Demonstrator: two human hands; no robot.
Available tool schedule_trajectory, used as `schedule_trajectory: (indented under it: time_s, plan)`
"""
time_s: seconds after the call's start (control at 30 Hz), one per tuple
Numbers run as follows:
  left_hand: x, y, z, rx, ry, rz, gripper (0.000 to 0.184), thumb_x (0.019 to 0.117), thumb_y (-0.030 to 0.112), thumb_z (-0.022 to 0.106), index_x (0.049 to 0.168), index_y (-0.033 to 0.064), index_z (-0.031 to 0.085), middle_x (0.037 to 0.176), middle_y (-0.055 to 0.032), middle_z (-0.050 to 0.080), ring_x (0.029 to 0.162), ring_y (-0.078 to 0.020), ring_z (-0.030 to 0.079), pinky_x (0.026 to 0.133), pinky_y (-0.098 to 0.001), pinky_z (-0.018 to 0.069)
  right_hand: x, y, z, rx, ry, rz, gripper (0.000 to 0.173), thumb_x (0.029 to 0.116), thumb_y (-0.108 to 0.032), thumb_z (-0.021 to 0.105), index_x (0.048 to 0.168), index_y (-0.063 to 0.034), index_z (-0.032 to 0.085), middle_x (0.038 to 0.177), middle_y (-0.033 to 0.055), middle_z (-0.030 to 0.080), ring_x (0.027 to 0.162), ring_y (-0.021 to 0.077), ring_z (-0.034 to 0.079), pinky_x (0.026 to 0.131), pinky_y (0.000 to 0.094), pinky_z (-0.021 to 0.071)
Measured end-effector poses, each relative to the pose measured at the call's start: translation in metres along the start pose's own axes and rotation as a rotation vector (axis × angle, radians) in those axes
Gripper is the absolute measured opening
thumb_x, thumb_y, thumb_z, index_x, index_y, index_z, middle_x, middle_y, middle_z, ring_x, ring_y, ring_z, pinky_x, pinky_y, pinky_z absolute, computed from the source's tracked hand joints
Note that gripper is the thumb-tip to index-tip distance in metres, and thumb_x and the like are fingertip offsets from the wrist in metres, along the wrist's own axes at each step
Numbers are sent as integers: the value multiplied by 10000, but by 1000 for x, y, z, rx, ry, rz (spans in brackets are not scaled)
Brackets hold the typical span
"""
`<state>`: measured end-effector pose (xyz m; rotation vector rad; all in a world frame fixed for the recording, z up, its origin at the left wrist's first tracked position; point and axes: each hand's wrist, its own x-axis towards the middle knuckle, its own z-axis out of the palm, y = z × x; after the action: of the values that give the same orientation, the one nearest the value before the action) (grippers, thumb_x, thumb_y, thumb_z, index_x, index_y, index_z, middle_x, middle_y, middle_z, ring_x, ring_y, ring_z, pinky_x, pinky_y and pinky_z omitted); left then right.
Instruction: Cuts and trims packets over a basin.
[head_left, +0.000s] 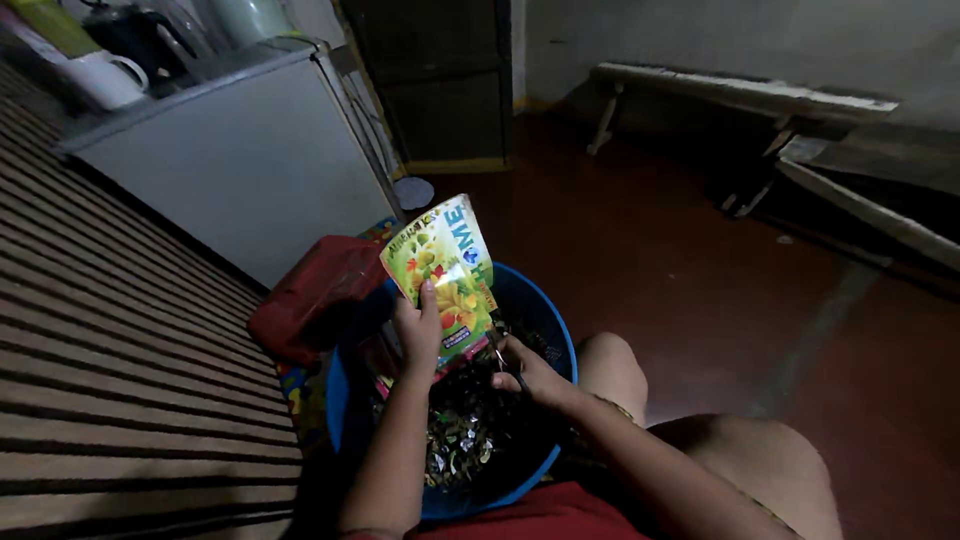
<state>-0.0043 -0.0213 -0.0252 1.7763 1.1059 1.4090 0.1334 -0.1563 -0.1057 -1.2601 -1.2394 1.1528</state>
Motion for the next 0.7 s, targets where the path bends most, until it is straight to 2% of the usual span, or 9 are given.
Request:
schedule_trajectory:
  time_s: [0.07,0.3,0.33,0.4,0.47,0.53,0.63,0.7]
  plan:
    - [-1,-3,1,-11,1,19,333,1044,190,578,1250,-73,573,1003,-116,692,901,-79,679,849,-292,571,-1,-1,2,-36,-32,-9,848,750,-663,760,1239,-17,510,939,1,602,812,57,584,751,273,523]
    - [-14,2,9,-13,-46,52,324,1045,174,574,1260,-69,569,1027,-113,693,925,-65,675,866,-272,564,-1,3,4,2,39,-51,804,743,-642,785,1195,-26,535,888,-22,590,752,38,569,700,246,515]
    - [-15,3,10,-16,-39,57,323,1047,174,571,1261,-68,567,1027,-112,690,923,-61,673,863,-267,563,-2,4,3,11,59,-54,762,739,-599,813,1171,-31,545,864,-30,588,729,31,565,685,239,513]
    - [-15,1,10,-32,-22,75,327,1048,171,564,1273,-66,558,1035,-106,684,927,-50,669,862,-256,562,-4,1,3,30,106,-37,613,742,-419,880,1103,-40,559,818,-37,579,682,26,556,654,223,506]
    - [-15,3,11,-33,-22,71,325,1052,170,556,1277,-65,553,1028,-98,685,915,-44,669,852,-252,562,-4,-1,4,22,130,-24,563,739,-355,896,1072,-49,560,789,-49,569,654,16,544,635,207,496]
    - [-17,5,12,-18,-52,52,319,1052,170,553,1265,-67,561,1016,-96,690,906,-45,673,847,-254,565,-4,-1,5,28,140,-32,602,745,-386,887,1108,-37,557,819,-43,582,683,16,554,653,209,499]
    - [-26,5,20,-21,-123,59,318,1040,164,565,1216,-100,586,969,-112,702,872,-54,686,825,-259,579,-2,2,7,55,154,-52,903,723,-536,858,1338,5,476,959,-15,651,814,24,628,757,230,557]
    - [-29,5,24,-54,-133,101,311,1036,140,562,1209,-118,584,961,-114,700,865,-41,682,820,-243,576,-4,2,6,52,211,-35,891,693,-529,883,1307,-3,509,941,-20,654,804,23,624,759,228,547]
